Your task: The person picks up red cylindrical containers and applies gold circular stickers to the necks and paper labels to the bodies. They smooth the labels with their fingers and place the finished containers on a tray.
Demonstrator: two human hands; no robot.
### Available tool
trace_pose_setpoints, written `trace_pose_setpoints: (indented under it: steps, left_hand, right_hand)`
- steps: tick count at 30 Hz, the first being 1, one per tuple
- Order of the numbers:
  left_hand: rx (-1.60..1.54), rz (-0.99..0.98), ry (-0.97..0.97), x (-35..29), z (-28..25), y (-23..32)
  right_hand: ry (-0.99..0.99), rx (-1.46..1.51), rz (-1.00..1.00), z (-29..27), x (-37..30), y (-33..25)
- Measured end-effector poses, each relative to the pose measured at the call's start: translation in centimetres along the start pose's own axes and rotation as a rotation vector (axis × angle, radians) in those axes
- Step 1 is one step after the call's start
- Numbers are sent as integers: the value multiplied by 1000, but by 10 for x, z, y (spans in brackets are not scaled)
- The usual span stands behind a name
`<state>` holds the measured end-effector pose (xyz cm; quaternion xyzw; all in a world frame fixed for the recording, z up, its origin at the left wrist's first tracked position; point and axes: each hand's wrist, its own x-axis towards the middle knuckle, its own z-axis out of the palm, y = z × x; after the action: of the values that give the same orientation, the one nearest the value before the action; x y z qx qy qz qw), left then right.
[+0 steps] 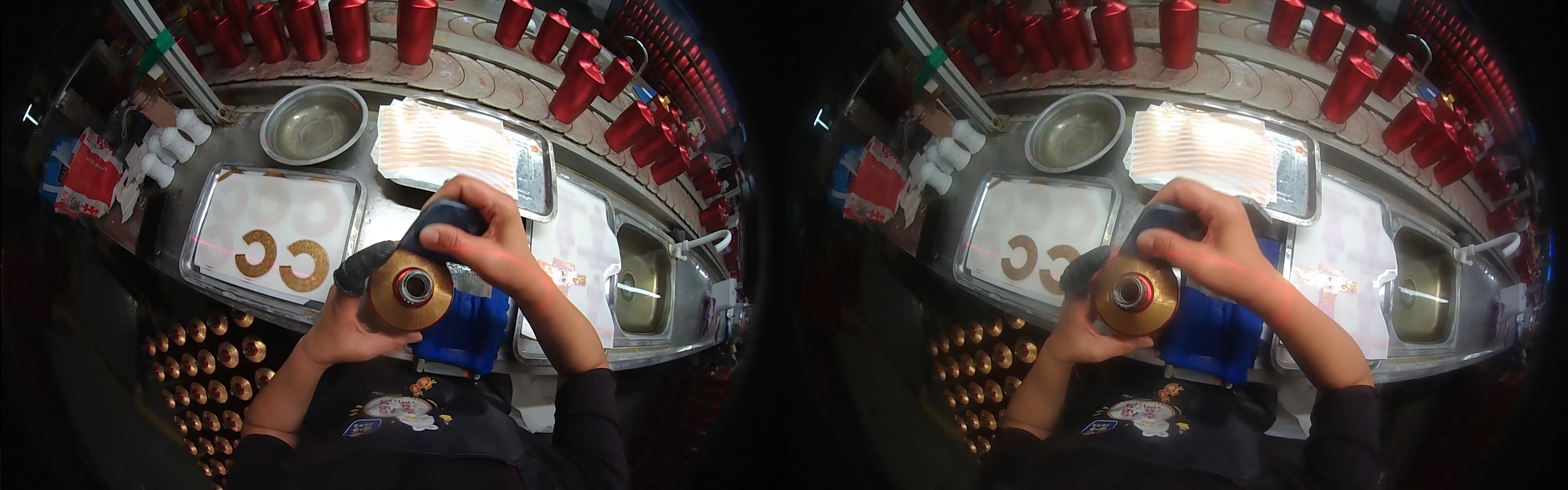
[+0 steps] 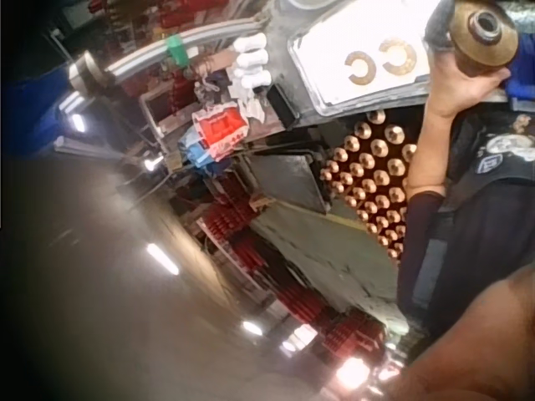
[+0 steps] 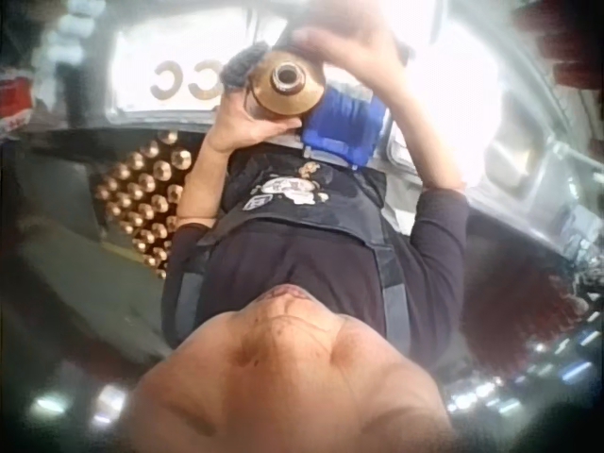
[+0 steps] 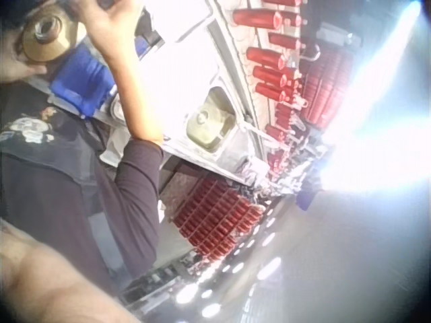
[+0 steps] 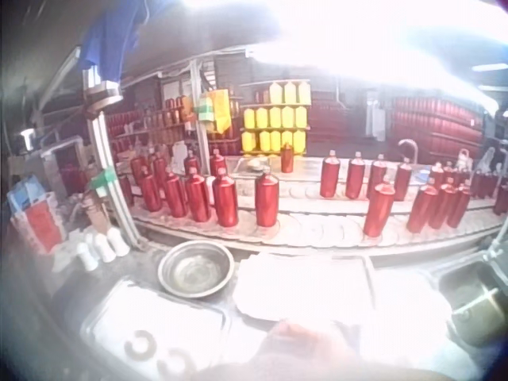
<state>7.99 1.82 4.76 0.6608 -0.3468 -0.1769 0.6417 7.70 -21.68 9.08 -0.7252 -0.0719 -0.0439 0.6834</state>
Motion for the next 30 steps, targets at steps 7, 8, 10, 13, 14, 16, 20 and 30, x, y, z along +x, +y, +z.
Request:
trace_pose_setpoints:
  steps: [7,8,10,13,14,16,20,30]
  left_hand:
    - [-22,147,108,-5,12,-12]
    - [-35,141,121,-8,14,-14]
    - [33,160,141,-13,18,-16]
    - [30,154,156,-16,24,-18]
    - [44,154,149,-15,24,-19]
    - [242,206,181,-14,25,-20]
    - [275,307,280,-14,28,-23]
    - [404,337,507,-16,44,-34]
  right_hand:
    - [137,-416,-403,4,-54,-4]
    - [162,-472,-451,9,-66,-6]
    - [175,-574,-569,22,-86,-8]
    - [65,-718,-749,33,-101,-10]
    - [58,-628,-751,35,-103,-11]
    - [83,-568,-731,35,-100,-14]
    - [171,-709,-759,36,-85,-17]
    - [128,-734,-793,57,-90,-15]
